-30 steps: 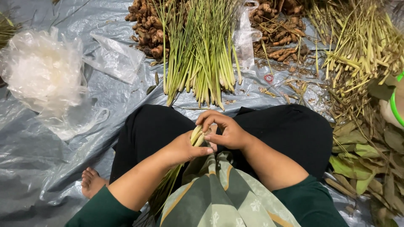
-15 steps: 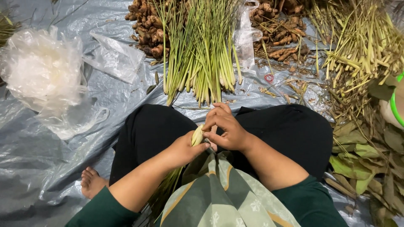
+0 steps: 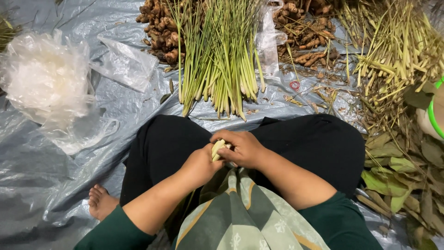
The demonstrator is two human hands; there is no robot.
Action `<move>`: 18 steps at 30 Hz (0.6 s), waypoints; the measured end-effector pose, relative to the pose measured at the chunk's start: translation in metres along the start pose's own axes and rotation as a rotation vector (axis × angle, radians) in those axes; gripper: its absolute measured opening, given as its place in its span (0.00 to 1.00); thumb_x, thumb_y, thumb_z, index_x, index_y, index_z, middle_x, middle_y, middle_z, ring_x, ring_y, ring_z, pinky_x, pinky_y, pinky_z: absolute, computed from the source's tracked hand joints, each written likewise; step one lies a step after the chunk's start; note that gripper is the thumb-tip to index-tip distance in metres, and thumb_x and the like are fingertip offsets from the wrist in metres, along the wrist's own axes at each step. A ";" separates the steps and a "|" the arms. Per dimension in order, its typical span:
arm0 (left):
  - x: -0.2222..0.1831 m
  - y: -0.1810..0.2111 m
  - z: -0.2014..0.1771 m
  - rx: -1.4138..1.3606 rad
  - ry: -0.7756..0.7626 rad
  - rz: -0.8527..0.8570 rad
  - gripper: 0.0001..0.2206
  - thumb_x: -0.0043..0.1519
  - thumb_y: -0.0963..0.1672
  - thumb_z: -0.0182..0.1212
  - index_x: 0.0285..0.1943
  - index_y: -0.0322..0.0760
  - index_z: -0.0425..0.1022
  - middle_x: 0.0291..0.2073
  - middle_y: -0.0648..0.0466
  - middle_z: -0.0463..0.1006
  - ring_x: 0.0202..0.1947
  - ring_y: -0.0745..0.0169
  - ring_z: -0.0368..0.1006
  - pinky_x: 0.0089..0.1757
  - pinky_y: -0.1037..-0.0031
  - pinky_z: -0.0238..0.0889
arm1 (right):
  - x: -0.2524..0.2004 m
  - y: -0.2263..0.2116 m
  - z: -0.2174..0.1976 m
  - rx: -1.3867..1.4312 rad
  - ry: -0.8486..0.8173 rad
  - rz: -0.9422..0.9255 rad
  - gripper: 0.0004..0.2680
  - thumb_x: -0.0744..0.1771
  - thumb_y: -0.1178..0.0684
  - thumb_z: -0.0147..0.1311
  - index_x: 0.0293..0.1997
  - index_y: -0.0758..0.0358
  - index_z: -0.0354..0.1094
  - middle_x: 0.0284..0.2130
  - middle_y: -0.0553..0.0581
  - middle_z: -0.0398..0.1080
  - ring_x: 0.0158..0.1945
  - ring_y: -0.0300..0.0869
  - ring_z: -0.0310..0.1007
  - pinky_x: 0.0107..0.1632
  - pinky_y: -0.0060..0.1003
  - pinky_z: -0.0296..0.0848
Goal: Bundling lemongrass stalks and tying them together using a single stalk as a fastener.
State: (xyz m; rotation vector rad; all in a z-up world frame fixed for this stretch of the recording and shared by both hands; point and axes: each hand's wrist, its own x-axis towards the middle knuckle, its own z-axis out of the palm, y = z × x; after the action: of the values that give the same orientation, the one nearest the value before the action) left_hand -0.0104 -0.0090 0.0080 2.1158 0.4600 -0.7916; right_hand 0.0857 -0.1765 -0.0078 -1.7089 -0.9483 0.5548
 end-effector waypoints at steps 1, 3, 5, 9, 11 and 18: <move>0.001 -0.002 0.000 -0.001 -0.001 -0.001 0.21 0.59 0.52 0.64 0.56 0.38 0.73 0.37 0.44 0.83 0.43 0.46 0.81 0.42 0.63 0.75 | -0.001 -0.001 0.003 0.000 -0.001 0.001 0.16 0.68 0.34 0.51 0.55 0.50 0.71 0.35 0.64 0.77 0.40 0.63 0.78 0.43 0.53 0.75; 0.005 -0.005 -0.001 -0.038 -0.012 0.017 0.21 0.56 0.52 0.68 0.50 0.34 0.76 0.33 0.42 0.83 0.40 0.43 0.81 0.39 0.61 0.74 | -0.003 -0.002 0.008 0.005 -0.008 0.117 0.09 0.68 0.42 0.52 0.50 0.47 0.72 0.27 0.61 0.77 0.34 0.61 0.79 0.38 0.48 0.76; -0.002 0.007 -0.007 -0.098 -0.035 0.015 0.20 0.56 0.50 0.68 0.48 0.32 0.76 0.33 0.40 0.83 0.39 0.42 0.81 0.39 0.61 0.74 | -0.003 -0.003 0.006 0.026 -0.018 0.129 0.09 0.69 0.42 0.51 0.48 0.48 0.72 0.26 0.62 0.77 0.33 0.60 0.79 0.37 0.48 0.76; 0.005 -0.003 0.000 -0.228 -0.077 -0.021 0.14 0.54 0.48 0.67 0.40 0.32 0.80 0.29 0.44 0.83 0.34 0.49 0.81 0.36 0.62 0.72 | 0.001 0.010 0.010 0.024 -0.014 0.112 0.08 0.69 0.40 0.52 0.43 0.47 0.72 0.22 0.59 0.77 0.29 0.57 0.79 0.34 0.44 0.75; 0.012 -0.018 0.008 -0.251 -0.124 -0.019 0.12 0.54 0.47 0.65 0.35 0.30 0.79 0.22 0.45 0.79 0.25 0.53 0.76 0.30 0.64 0.70 | 0.000 0.011 0.016 0.044 0.020 0.048 0.06 0.68 0.41 0.55 0.40 0.46 0.73 0.21 0.57 0.76 0.28 0.53 0.79 0.32 0.41 0.75; 0.024 -0.024 0.012 0.049 0.021 0.055 0.14 0.51 0.48 0.70 0.37 0.34 0.78 0.25 0.45 0.83 0.32 0.46 0.83 0.33 0.58 0.75 | -0.001 0.037 0.043 -0.237 0.245 -0.018 0.08 0.67 0.41 0.54 0.31 0.47 0.68 0.18 0.53 0.72 0.26 0.53 0.77 0.28 0.42 0.74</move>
State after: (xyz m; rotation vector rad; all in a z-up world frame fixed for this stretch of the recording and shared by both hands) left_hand -0.0105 -0.0026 -0.0268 2.1747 0.3949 -0.7570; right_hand 0.0650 -0.1573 -0.0567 -1.9262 -0.8775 0.2183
